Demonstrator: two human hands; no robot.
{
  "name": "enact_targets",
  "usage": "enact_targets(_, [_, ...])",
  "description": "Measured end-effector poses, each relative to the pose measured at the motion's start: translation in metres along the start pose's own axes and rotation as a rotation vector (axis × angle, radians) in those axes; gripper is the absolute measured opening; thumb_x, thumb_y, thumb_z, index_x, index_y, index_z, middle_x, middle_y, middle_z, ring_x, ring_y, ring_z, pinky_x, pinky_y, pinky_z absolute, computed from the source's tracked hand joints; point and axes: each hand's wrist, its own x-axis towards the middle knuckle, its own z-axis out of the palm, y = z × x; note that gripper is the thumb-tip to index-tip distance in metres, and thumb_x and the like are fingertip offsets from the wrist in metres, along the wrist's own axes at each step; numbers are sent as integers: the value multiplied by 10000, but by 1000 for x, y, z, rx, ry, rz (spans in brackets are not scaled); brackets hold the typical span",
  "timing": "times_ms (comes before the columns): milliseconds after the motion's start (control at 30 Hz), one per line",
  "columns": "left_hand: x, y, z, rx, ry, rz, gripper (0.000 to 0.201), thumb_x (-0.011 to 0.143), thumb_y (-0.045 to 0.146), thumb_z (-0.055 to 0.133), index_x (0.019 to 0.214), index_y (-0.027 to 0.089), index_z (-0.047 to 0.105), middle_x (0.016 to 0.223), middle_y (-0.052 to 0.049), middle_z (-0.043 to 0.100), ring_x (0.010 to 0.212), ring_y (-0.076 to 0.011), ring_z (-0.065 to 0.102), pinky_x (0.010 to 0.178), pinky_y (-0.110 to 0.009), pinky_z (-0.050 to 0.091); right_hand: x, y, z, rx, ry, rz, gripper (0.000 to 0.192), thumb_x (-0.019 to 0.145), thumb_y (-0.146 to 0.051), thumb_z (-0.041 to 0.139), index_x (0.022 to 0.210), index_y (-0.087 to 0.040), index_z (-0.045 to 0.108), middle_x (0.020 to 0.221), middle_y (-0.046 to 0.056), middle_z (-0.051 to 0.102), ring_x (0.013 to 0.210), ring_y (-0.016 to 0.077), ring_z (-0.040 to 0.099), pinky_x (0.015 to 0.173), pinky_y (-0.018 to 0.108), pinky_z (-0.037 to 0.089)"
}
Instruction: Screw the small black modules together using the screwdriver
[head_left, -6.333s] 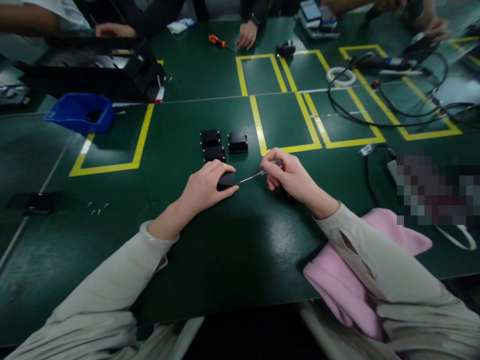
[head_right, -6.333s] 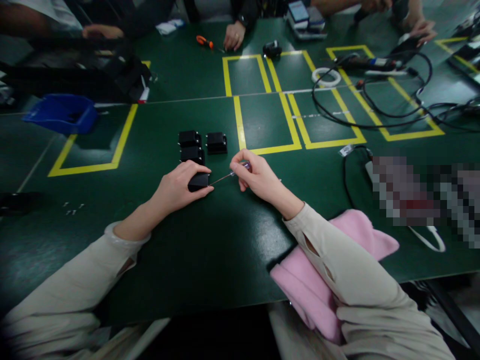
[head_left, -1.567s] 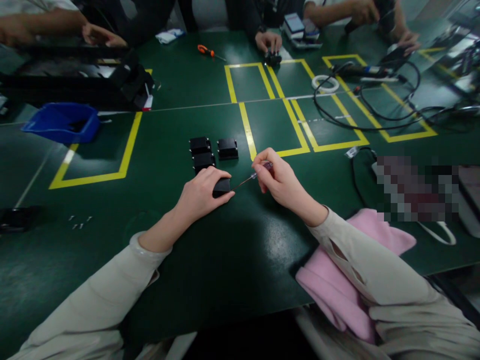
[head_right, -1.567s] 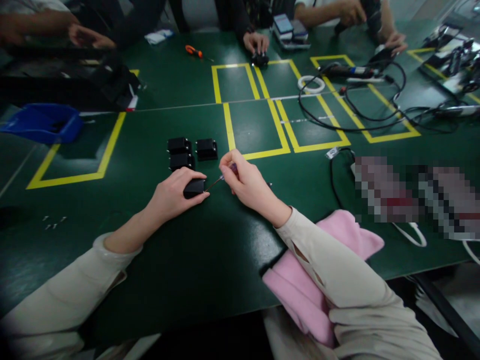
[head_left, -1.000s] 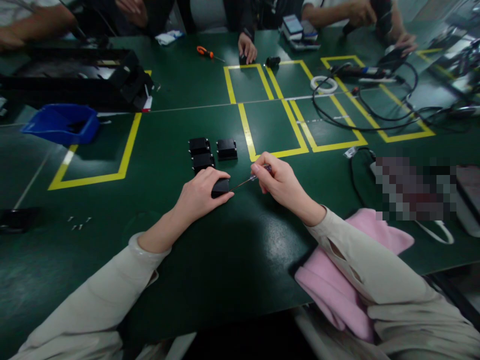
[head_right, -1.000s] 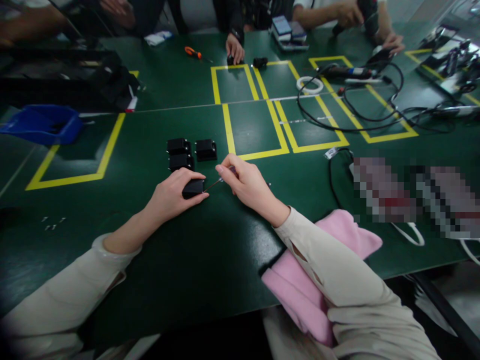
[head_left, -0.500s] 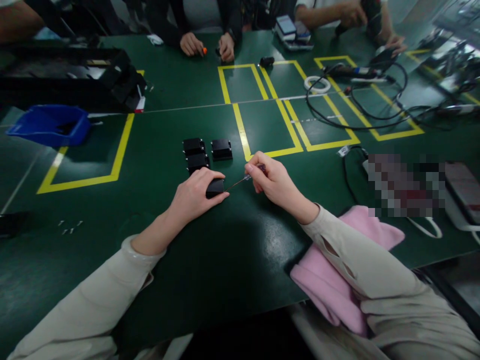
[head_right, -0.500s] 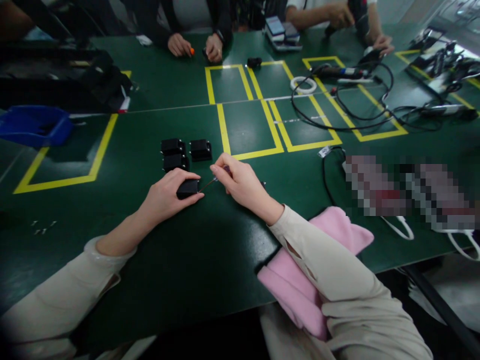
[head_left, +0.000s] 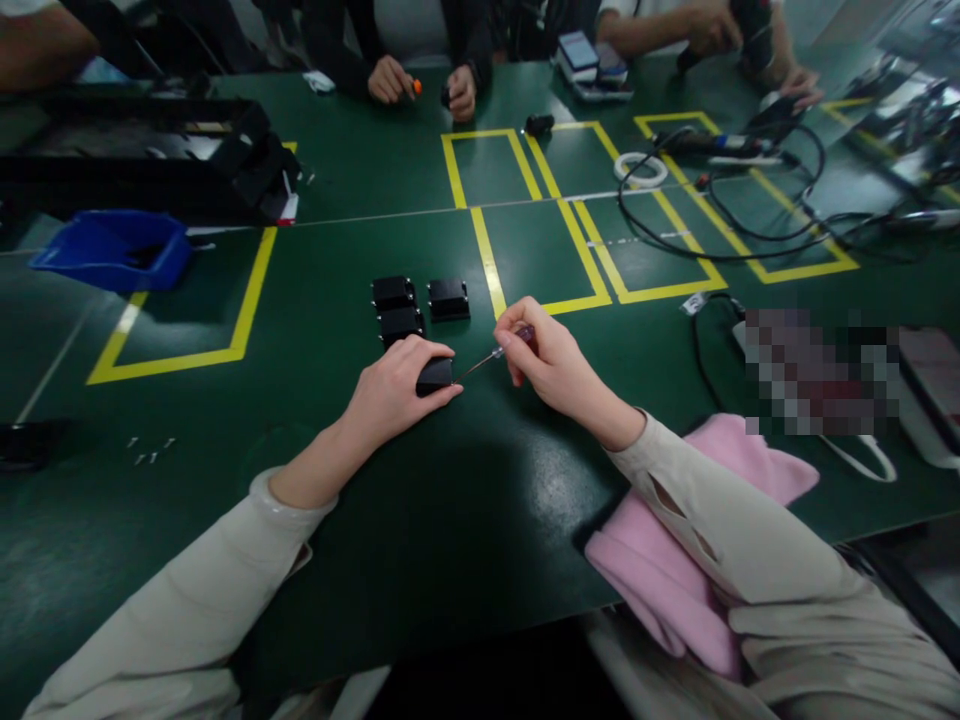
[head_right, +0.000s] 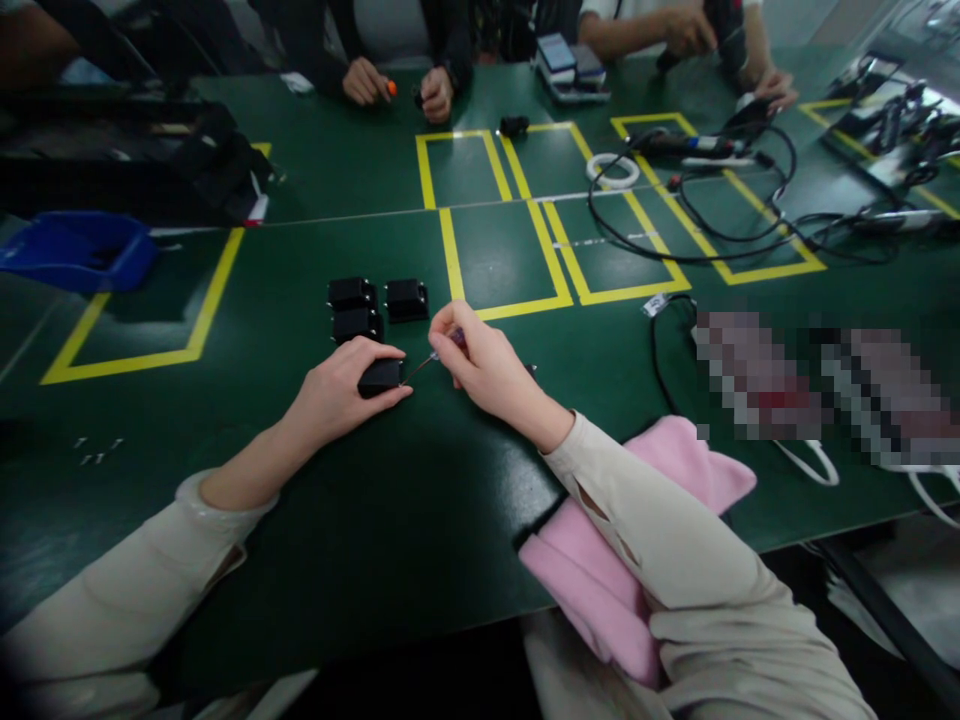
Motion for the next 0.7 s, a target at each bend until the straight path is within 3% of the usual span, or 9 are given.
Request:
enact_targets(200, [-1,0,1,-1,20,18,399,999,477,689,1264,182,649,1212,-123,717,1167,-323,689,951,-455,583,1,-1,-2,-65,-30,7,255,1083,-401,597,910,-239,504,547,-99,514,476,106,498,560,265,360])
enact_targets(400, [-1,-1,0,-25,-5,-5,392,987,468,710,1269,204,641,1229,-113,713,1175,-313,682,934,-439,584,0,-1,0,-21,-3,0,138,1077,-321,568,976,-234,533,590,-92,545,503,111,531,573,258,392])
enact_targets(600, [-2,-1,-1,-46,-6,-13,397,985,468,714,1268,197,648,1219,-111,709,1172,-316,681,941,-444,582,-1,-4,0,-39,-19,11,263,1077,-414,598,902,-233,521,556,-96,516,474,100,488,556,256,370])
enact_targets(700, [-2,-1,0,-56,-6,-8,399,987,464,715,1270,191,643,1223,-114,705,1176,-316,680,950,-447,580,-1,-4,0,-32,-11,-2,184,1072,-357,586,950,-232,529,601,-90,533,500,102,522,568,250,389])
